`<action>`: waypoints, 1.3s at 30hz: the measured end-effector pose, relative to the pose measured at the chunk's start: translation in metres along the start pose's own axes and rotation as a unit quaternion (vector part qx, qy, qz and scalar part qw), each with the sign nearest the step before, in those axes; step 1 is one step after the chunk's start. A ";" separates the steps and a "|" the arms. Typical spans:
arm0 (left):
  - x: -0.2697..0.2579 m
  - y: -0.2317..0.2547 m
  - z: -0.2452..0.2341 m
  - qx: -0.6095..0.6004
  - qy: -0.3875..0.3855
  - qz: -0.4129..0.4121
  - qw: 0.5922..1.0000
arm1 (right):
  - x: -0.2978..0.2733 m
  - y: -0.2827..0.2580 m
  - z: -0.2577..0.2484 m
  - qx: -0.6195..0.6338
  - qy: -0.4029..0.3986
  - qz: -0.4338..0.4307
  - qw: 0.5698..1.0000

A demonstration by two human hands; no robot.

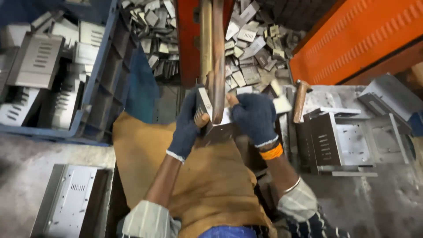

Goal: Use a spot welding machine to join metal components into an enclosure assembly.

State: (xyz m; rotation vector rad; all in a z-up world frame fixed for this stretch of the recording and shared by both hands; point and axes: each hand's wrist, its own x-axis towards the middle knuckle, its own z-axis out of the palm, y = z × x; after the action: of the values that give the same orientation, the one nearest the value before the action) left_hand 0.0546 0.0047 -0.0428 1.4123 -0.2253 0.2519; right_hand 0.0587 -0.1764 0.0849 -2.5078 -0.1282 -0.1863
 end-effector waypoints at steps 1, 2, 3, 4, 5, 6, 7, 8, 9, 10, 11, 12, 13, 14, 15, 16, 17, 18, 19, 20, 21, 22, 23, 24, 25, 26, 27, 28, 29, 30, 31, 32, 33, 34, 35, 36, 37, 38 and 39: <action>-0.001 0.005 0.000 -0.001 0.002 0.000 1.000 | 0.002 0.004 -0.002 -0.001 -0.001 -0.001 1.000; -0.001 0.011 0.000 -0.024 -0.023 -0.003 0.999 | 0.004 0.007 -0.004 -0.022 0.032 -0.091 0.995; -0.001 0.018 -0.002 -0.044 -0.048 -0.006 0.998 | 0.006 0.009 -0.004 -0.039 0.065 -0.181 0.980; -0.001 0.023 -0.004 -0.041 -0.046 -0.005 0.998 | 0.007 0.007 -0.006 -0.036 0.064 -0.184 0.980; -0.004 0.028 -0.003 -0.041 -0.064 -0.012 0.997 | 0.004 0.007 -0.008 -0.065 0.089 -0.211 0.971; -0.008 0.032 -0.002 -0.041 -0.081 -0.019 0.996 | 0.001 0.006 -0.010 -0.093 0.113 -0.238 0.960; -0.008 0.026 -0.004 -0.039 -0.079 -0.020 0.996 | 0.000 0.005 -0.011 -0.091 0.111 -0.239 0.960; -0.008 0.021 -0.005 -0.048 -0.083 -0.026 0.995 | 0.000 0.004 -0.012 -0.094 0.114 -0.258 0.955; -0.010 0.016 -0.005 -0.060 -0.088 -0.032 0.994 | -0.001 0.004 -0.014 -0.100 0.116 -0.276 0.949; -0.012 0.015 -0.004 -0.061 -0.087 -0.035 0.994 | -0.002 0.004 -0.015 -0.100 0.113 -0.275 0.949; -0.010 0.014 -0.005 -0.075 -0.091 -0.031 0.993 | 0.001 0.003 -0.015 -0.100 0.116 -0.286 0.946; -0.007 0.014 -0.007 -0.088 -0.095 -0.028 0.991 | 0.004 0.002 -0.015 -0.100 0.119 -0.296 0.942; -0.009 0.011 -0.005 -0.088 -0.096 -0.030 0.991 | 0.003 0.002 -0.015 -0.099 0.119 -0.294 0.943; -0.010 0.009 -0.004 -0.093 -0.099 -0.021 0.991 | 0.001 0.001 -0.016 -0.092 0.116 -0.287 0.946; -0.009 0.007 -0.004 -0.097 -0.102 -0.008 0.990 | 0.002 0.000 -0.017 -0.085 0.115 -0.281 0.949; -0.009 0.001 -0.004 -0.096 -0.104 -0.007 0.990 | 0.002 -0.001 -0.016 -0.085 0.118 -0.281 0.949; -0.011 -0.005 -0.004 -0.088 -0.097 0.001 0.991 | 0.000 -0.001 -0.016 -0.095 0.111 -0.284 0.948; -0.013 -0.011 -0.003 -0.080 -0.090 0.008 0.993 | -0.002 -0.001 -0.015 -0.104 0.104 -0.286 0.947; -0.007 -0.013 -0.002 -0.079 -0.091 0.011 0.993 | 0.002 -0.001 -0.015 -0.104 0.107 -0.288 0.946; 0.000 -0.016 -0.001 -0.077 -0.082 0.024 0.993 | 0.006 -0.001 -0.014 -0.103 0.107 -0.278 0.949; 0.001 -0.018 0.000 -0.075 -0.074 0.034 0.994 | 0.006 0.000 -0.013 -0.102 0.103 -0.265 0.953; 0.004 -0.009 -0.001 -0.074 -0.075 0.033 0.994 | 0.010 -0.003 -0.011 -0.101 0.104 -0.264 0.954; 0.006 0.000 -0.001 -0.082 -0.074 0.038 0.993 | 0.011 -0.005 -0.010 -0.105 0.109 -0.255 0.955; 0.008 0.010 0.000 -0.090 -0.073 0.043 0.992 | 0.013 -0.007 -0.010 -0.109 0.113 -0.245 0.957; 0.017 0.014 -0.002 -0.089 -0.079 0.049 0.992 | 0.019 -0.008 -0.008 -0.110 0.122 -0.245 0.956; 0.025 0.018 -0.003 -0.086 -0.077 0.050 0.992 | 0.025 -0.008 -0.006 -0.098 0.126 -0.247 0.956; 0.024 0.022 -0.005 -0.083 -0.071 0.042 0.993 | 0.025 -0.008 -0.001 -0.084 0.121 -0.246 0.958; 0.022 0.021 -0.007 -0.082 -0.073 0.041 0.993 | 0.024 -0.007 -0.002 -0.084 0.122 -0.243 0.959; 0.020 0.019 -0.008 -0.074 -0.058 0.032 0.995 | 0.022 -0.005 -0.003 -0.088 0.140 -0.254 0.953; 0.018 0.016 -0.009 -0.065 -0.042 0.024 0.997 | 0.021 -0.003 -0.003 -0.092 0.158 -0.265 0.947; 0.007 0.019 -0.012 -0.066 -0.043 0.019 0.997 | 0.013 -0.006 -0.007 -0.092 0.154 -0.261 0.948; -0.003 0.022 -0.015 -0.080 -0.023 0.016 0.996 | 0.004 -0.009 -0.011 -0.093 0.155 -0.288 0.940; -0.009 0.025 -0.017 -0.094 -0.003 0.018 0.995 | 0.000 -0.012 -0.016 -0.094 0.158 -0.317 0.931; -0.026 0.018 -0.022 -0.096 -0.004 0.017 0.995 | -0.013 -0.013 -0.016 -0.096 0.158 -0.315 0.931; -0.045 0.011 -0.028 -0.186 0.090 -0.018 0.978 | -0.026 -0.015 -0.015 -0.083 0.113 -0.267 0.953; -0.063 0.004 -0.033 -0.273 0.183 -0.051 0.943 | -0.039 -0.017 -0.014 -0.069 0.066 -0.218 0.971; -0.077 0.003 -0.035 -0.271 0.183 -0.053 0.943 | -0.057 -0.001 0.002 -0.067 0.066 -0.217 0.972; -0.090 0.002 -0.037 -0.220 0.200 -0.017 0.955 | -0.075 0.014 0.018 0.100 0.054 -0.085 0.990; -0.101 0.000 -0.037 -0.170 0.215 0.020 0.962 | -0.091 0.030 0.033 0.262 0.044 0.051 0.963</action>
State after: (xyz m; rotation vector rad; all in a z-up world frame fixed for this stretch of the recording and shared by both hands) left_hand -0.0412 0.0371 -0.0790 0.9848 0.0619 0.5202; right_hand -0.0239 -0.1857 0.0267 -1.9686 -0.0075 -0.1914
